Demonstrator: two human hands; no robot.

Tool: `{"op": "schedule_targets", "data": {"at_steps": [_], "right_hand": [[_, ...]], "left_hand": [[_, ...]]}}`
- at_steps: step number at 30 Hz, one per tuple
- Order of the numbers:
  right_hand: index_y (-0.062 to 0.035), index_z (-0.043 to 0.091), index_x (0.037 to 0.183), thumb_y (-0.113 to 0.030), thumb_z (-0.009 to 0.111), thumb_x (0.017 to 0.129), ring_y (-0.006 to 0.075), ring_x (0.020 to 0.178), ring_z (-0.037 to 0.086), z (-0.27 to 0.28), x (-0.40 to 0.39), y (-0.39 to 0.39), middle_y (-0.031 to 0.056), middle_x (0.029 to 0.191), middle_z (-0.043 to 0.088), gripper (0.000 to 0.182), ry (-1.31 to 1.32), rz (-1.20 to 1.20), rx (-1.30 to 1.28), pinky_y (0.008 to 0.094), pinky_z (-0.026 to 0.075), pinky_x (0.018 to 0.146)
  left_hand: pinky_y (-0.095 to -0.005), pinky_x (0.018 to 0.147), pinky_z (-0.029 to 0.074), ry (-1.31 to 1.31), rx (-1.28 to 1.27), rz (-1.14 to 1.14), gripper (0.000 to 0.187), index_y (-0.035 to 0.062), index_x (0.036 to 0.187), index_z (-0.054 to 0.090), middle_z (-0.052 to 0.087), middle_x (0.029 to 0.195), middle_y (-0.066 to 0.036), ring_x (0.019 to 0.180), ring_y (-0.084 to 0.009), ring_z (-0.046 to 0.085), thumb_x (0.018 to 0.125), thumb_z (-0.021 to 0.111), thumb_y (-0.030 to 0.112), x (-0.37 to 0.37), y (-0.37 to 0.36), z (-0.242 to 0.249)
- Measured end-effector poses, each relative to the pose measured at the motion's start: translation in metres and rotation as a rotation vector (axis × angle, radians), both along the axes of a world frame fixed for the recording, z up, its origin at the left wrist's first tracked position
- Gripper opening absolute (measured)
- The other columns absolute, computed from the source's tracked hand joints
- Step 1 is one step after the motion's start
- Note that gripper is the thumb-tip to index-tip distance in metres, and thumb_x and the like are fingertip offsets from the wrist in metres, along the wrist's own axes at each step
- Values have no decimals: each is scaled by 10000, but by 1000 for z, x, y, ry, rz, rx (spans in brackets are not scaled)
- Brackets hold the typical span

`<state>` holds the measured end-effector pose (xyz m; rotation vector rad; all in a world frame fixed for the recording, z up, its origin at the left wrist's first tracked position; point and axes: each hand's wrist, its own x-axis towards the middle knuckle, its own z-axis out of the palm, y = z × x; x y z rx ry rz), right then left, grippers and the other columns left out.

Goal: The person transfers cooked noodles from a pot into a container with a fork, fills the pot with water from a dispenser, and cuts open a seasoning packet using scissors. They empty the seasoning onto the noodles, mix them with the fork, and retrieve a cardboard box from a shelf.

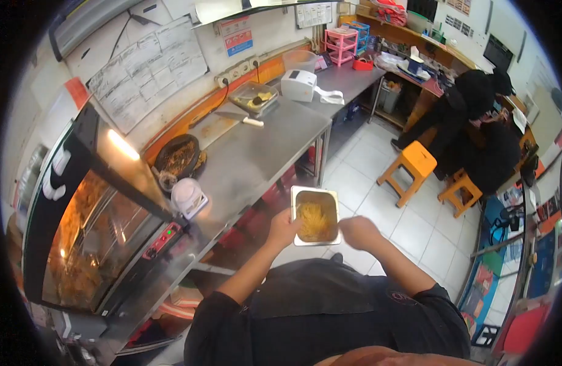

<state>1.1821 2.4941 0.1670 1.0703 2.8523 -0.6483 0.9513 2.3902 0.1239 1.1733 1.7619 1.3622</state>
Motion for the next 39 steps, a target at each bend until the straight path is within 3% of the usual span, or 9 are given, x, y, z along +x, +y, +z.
{"op": "schedule_targets", "data": {"at_steps": [6,10,12,15,18,22,24,29,39], "right_hand": [[-82,701,992,-239,501,919,383,933,643,17,-63,119,173,959,690,264,-11,136,-39,468,504,849],[-60,710,978,-197,547,901,404,842,646,15,-113,185,192,914,687,227,210,520,-84,478,515,758],[-54,709,983,-165,564,888,400,825,650,7,-144,212,195,909,687,206,395,556,-57,465,520,754],[-44,707,982,-141,572,892,387,811,658,37,-178,220,195,889,689,190,97,570,47,453,521,746],[-39,707,984,-152,549,906,377,814,663,41,-207,226,195,866,688,210,181,741,-199,453,517,740],[-28,709,988,-181,578,909,346,763,670,16,-255,238,195,844,686,217,151,544,101,403,512,706],[-24,711,969,-188,558,912,371,782,664,15,-276,241,206,867,683,231,215,734,-13,424,512,722],[-21,718,962,-190,587,894,365,794,671,21,-323,228,206,882,688,224,183,631,1,409,521,732],[-23,716,979,-181,578,914,370,854,673,8,-390,192,213,896,689,219,37,639,-125,401,519,781]], "left_hand": [[-314,692,508,-55,-31,136,292,32,1041,683,689,826,-124,741,-146,644,788,635,170,-36,77,-15],[-390,752,520,97,-68,328,332,40,1073,668,688,914,-192,818,-282,678,802,617,225,-49,101,23],[-307,710,505,49,21,343,317,62,1149,646,699,908,-51,785,-110,622,851,623,167,-63,111,-11],[-300,740,501,-78,-11,515,290,35,1104,660,698,987,-91,814,-120,627,841,600,141,-65,107,30],[-277,733,491,-187,118,537,307,24,1124,654,691,998,-53,811,-78,585,834,571,85,-82,119,1],[-277,758,498,-62,56,564,312,29,1152,643,692,910,-30,835,-81,594,856,595,115,-118,113,12],[-281,775,498,-65,-39,571,326,29,1160,640,695,922,-49,842,-94,598,853,604,133,-141,113,18],[-309,800,496,-36,248,484,303,44,1111,646,696,957,-81,878,-129,625,822,617,130,-193,111,1],[-334,819,500,-98,18,511,316,48,1113,638,697,981,-105,904,-176,647,809,614,134,-278,70,5]]}}
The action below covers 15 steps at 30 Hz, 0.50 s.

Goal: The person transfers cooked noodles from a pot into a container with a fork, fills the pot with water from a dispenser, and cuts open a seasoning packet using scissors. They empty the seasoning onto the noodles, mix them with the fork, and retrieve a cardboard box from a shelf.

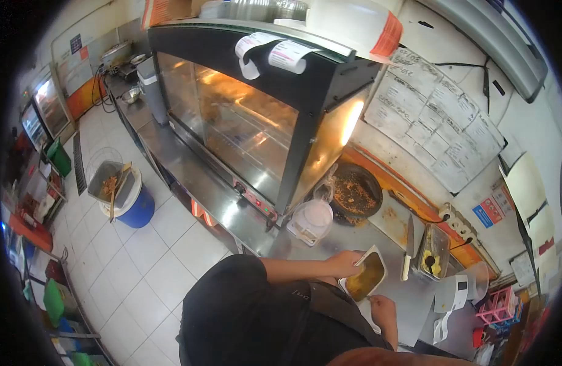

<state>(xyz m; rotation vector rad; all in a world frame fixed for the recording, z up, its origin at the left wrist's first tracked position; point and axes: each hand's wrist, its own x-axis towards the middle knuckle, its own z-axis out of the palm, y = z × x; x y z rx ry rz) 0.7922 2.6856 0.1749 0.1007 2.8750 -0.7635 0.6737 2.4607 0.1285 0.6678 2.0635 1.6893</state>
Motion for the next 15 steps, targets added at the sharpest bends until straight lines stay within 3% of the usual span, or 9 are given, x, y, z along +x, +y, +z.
{"op": "schedule_targets", "data": {"at_steps": [3,5,6,9,12,15], "right_hand": [[-25,718,962,-191,579,913,373,854,671,-16,-14,-12,212,885,690,223,17,-40,-228,414,516,785],[-22,715,970,-204,590,914,359,858,678,-15,-19,-22,209,895,693,227,52,-70,-41,415,514,782],[-21,714,974,-210,596,914,352,860,681,-13,-21,-25,208,900,694,231,69,-77,54,416,513,781],[-21,709,985,-216,607,909,355,852,680,-4,-24,-36,204,896,695,233,60,204,-75,418,512,770],[-26,706,998,-209,613,899,380,858,672,-1,-28,-54,210,894,689,228,117,54,-141,419,512,761],[-42,723,992,-235,610,903,357,858,682,-5,-25,-55,206,883,697,240,13,155,107,397,517,776]], "left_hand": [[-363,816,503,50,-33,60,315,47,1080,647,691,984,-146,911,-230,656,787,615,158,-9,-17,-5],[-406,807,507,61,27,162,313,56,1022,670,686,980,-200,918,-318,669,747,617,194,-12,-21,-18],[-408,803,507,66,-7,191,307,55,1018,670,685,976,-200,912,-321,668,751,614,196,-15,-22,-24],[-408,788,507,50,-69,251,292,53,1006,671,683,959,-197,893,-325,665,760,612,199,-2,-42,-13],[-400,766,502,33,-63,255,263,37,973,661,678,919,-190,854,-299,660,770,619,199,23,-59,-7],[-396,736,492,31,-111,289,231,12,922,642,670,869,-184,801,-263,648,786,626,198,46,-73,1]]}}
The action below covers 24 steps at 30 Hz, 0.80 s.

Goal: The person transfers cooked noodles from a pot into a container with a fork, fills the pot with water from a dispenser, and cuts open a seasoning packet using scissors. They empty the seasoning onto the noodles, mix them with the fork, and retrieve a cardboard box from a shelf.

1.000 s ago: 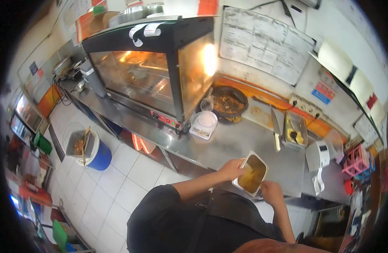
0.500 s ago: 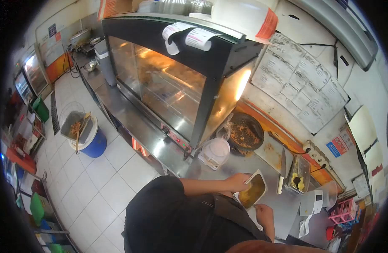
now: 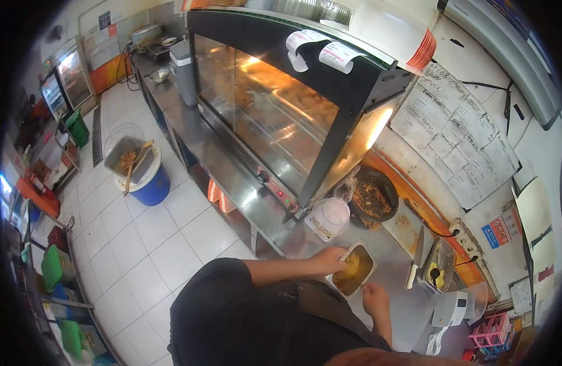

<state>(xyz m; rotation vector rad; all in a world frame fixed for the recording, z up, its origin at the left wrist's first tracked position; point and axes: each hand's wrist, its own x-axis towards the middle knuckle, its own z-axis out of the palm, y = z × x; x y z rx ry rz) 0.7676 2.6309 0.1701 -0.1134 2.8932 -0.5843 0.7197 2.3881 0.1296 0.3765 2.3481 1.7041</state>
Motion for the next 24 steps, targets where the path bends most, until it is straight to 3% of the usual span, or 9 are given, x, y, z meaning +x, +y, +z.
{"op": "schedule_targets", "data": {"at_steps": [3,6,9,12,15,18,21,24], "right_hand": [[-46,725,992,-214,593,907,361,865,680,-9,16,-12,205,901,697,230,-23,161,-270,411,519,776],[-48,724,989,-192,587,906,368,851,677,-4,29,-24,210,892,694,215,170,-75,-140,413,522,762],[-49,719,988,-185,582,910,381,836,672,-2,42,-19,210,877,691,209,15,91,-118,429,519,749],[-77,720,991,-212,566,909,385,865,661,1,51,-32,196,917,692,221,14,112,-265,466,515,774],[-80,721,1004,-221,572,904,386,888,659,8,45,-44,192,939,693,227,174,-84,-58,462,515,788],[-73,722,1012,-212,591,897,395,852,660,8,50,-63,199,914,690,222,126,15,107,460,510,754],[-76,727,999,-227,587,898,393,862,659,22,46,-92,204,920,686,229,48,85,-80,471,504,756],[-72,731,996,-230,592,890,397,870,656,18,29,-104,210,919,685,235,208,-113,-77,461,507,766]], "left_hand": [[-398,719,494,-16,-6,42,230,15,920,644,667,844,-186,775,-277,648,793,628,206,22,-9,-2],[-397,712,497,55,-13,48,232,14,925,644,665,838,-189,763,-282,648,802,629,210,41,-12,0],[-388,714,499,23,-67,20,240,15,948,647,666,841,-181,761,-265,646,807,632,209,45,-19,-2],[-390,711,500,13,-76,-60,253,10,950,646,665,833,-178,767,-260,649,790,637,206,42,-22,-23],[-413,699,499,22,7,-85,260,1,904,642,664,821,-192,774,-279,662,755,643,214,29,-31,-31],[-407,694,499,56,52,-64,261,1,894,644,667,818,-187,775,-268,663,755,649,222,7,-46,-43],[-401,698,503,-25,12,-140,262,4,891,652,674,825,-187,781,-279,666,756,654,230,-10,-69,-33],[-404,693,504,33,6,-197,264,8,882,658,674,807,-184,766,-288,667,757,659,240,-22,-85,-25]]}}
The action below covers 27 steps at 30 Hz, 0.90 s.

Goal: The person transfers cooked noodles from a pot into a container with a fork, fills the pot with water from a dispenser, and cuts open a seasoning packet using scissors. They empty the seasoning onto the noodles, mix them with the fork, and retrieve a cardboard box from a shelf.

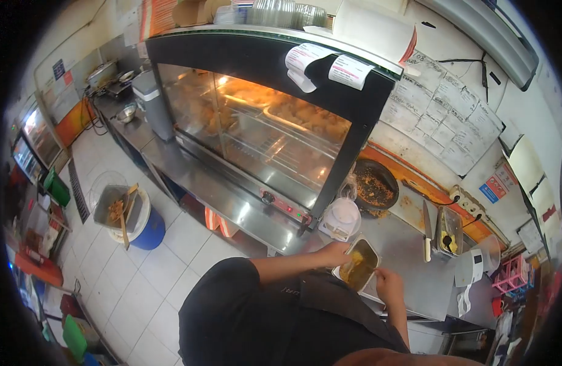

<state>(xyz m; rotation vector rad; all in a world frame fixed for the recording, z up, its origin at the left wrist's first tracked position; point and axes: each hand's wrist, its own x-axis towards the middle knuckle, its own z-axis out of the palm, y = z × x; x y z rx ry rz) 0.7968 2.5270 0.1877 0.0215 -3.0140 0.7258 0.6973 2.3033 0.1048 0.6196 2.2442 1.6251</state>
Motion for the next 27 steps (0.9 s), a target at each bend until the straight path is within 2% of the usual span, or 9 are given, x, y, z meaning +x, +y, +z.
{"op": "schedule_targets", "data": {"at_steps": [6,10,13,18,22,23,24,26,27], "right_hand": [[-71,733,968,-241,579,890,390,922,650,-28,-12,-13,218,949,679,243,-357,150,98,461,506,811],[-51,724,947,-261,585,890,404,912,643,-34,-8,-19,233,930,672,258,-179,-142,-205,451,503,811],[-56,726,936,-275,582,902,400,899,647,-37,-4,-26,222,924,678,265,-90,-293,-42,446,507,798],[-88,724,925,-279,557,916,395,871,652,-32,-9,-34,201,901,683,254,-146,-189,-17,472,507,781],[-54,721,962,-247,579,914,398,896,647,-30,-16,-30,198,918,686,244,-149,-299,111,448,506,796],[-56,720,975,-243,578,915,395,905,648,-45,-18,-10,199,937,685,242,-189,-145,108,446,505,805],[-57,719,987,-240,577,917,392,914,650,-61,-22,5,200,957,684,241,-233,-7,85,444,505,815],[-48,717,1015,-272,530,943,351,976,661,-33,-25,-1,198,1015,688,301,-152,-140,-42,441,509,844],[-33,713,1018,-266,531,945,357,970,663,-30,-30,6,200,1015,692,305,-83,-241,-50,433,514,843]], "left_hand": [[-421,711,500,34,-58,-80,301,8,912,654,674,848,-208,799,-310,668,769,652,272,-29,-16,-15],[-433,741,502,78,62,-100,296,0,915,649,673,884,-224,839,-338,669,780,633,263,-42,-12,-35],[-428,754,507,92,61,-102,303,1,944,650,673,898,-225,858,-341,670,784,631,258,-56,-10,-25],[-423,771,513,36,51,-203,324,19,1008,660,678,916,-221,879,-347,670,786,634,253,-54,-3,-16],[-418,729,519,152,56,-73,320,39,1013,668,689,883,-190,825,-296,681,793,644,269,-74,9,-39],[-414,707,520,165,101,-13,314,46,1010,669,691,868,-177,801,-272,682,795,648,274,-75,16,-51],[-392,685,522,-49,108,-94,322,52,1028,667,695,853,-151,784,-220,677,795,657,274,-82,21,-68],[-376,677,512,-68,209,-74,330,47,1034,667,687,821,-136,762,-181,650,793,662,272,-84,23,-77],[-376,668,502,-40,132,-78,299,47,1011,671,684,810,-131,742,-178,635,794,650,251,-74,7,-21]]}}
